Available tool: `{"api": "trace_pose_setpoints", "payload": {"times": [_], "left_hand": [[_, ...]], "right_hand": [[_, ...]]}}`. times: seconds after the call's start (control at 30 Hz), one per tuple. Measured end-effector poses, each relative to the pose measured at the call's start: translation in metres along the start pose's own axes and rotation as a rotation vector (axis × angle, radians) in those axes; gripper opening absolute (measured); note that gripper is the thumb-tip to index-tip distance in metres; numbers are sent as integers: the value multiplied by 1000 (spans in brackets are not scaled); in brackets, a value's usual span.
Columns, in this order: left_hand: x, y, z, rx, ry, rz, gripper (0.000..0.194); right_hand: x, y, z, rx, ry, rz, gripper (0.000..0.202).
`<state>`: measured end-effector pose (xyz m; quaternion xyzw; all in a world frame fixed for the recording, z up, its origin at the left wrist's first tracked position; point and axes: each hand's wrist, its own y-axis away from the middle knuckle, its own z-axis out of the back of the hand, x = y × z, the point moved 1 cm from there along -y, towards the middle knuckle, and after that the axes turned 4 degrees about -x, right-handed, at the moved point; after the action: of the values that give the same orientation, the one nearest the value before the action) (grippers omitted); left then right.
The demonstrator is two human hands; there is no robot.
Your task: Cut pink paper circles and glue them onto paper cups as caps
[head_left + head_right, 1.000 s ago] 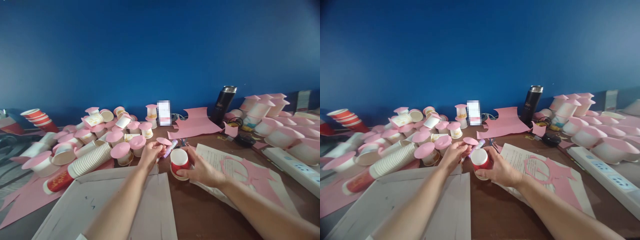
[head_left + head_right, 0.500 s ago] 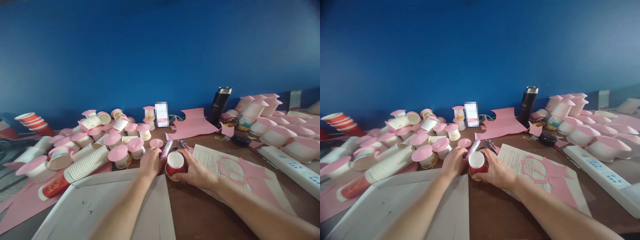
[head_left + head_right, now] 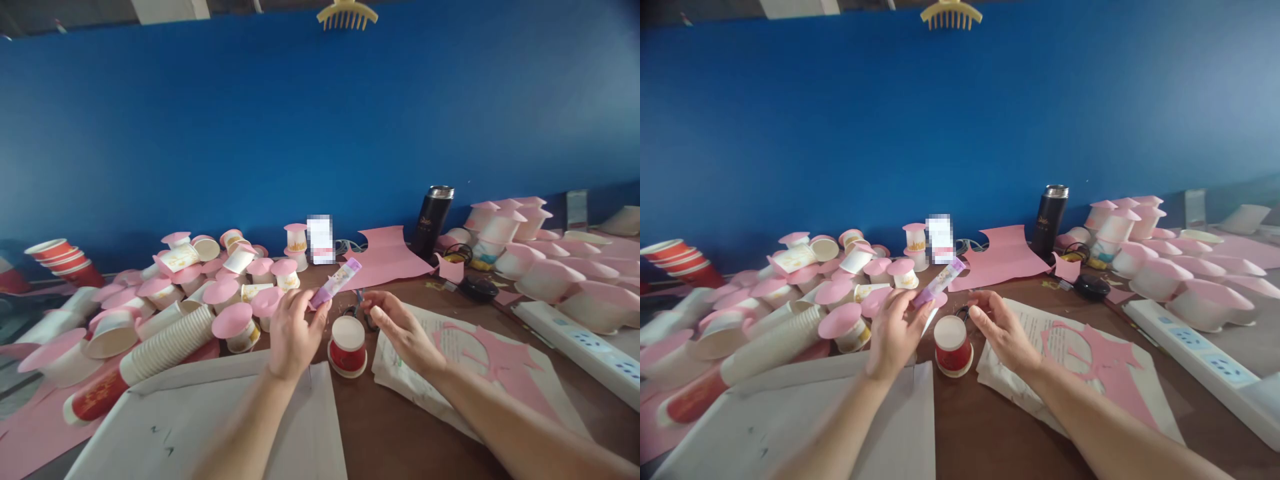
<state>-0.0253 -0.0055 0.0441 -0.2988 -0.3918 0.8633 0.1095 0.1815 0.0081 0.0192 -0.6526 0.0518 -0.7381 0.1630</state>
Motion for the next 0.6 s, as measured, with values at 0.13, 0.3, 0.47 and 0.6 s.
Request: {"api": "trace_pose_setpoints", "payload": {"times": [0.13, 0.3, 0.47, 0.6], "left_hand": [[-18, 5, 10, -84, 44, -202, 24], [-26, 14, 10, 57, 69, -452, 39], [-28, 13, 9, 134, 62, -433, 35], [-29, 10, 11, 205, 26, -417, 33]], "right_hand": [[3, 5, 5, -20, 56, 155, 52], [10, 16, 4, -16, 103, 296, 45], [19, 18, 2, 28, 30, 236, 32], [22, 16, 0, 103, -150, 82, 34]]}}
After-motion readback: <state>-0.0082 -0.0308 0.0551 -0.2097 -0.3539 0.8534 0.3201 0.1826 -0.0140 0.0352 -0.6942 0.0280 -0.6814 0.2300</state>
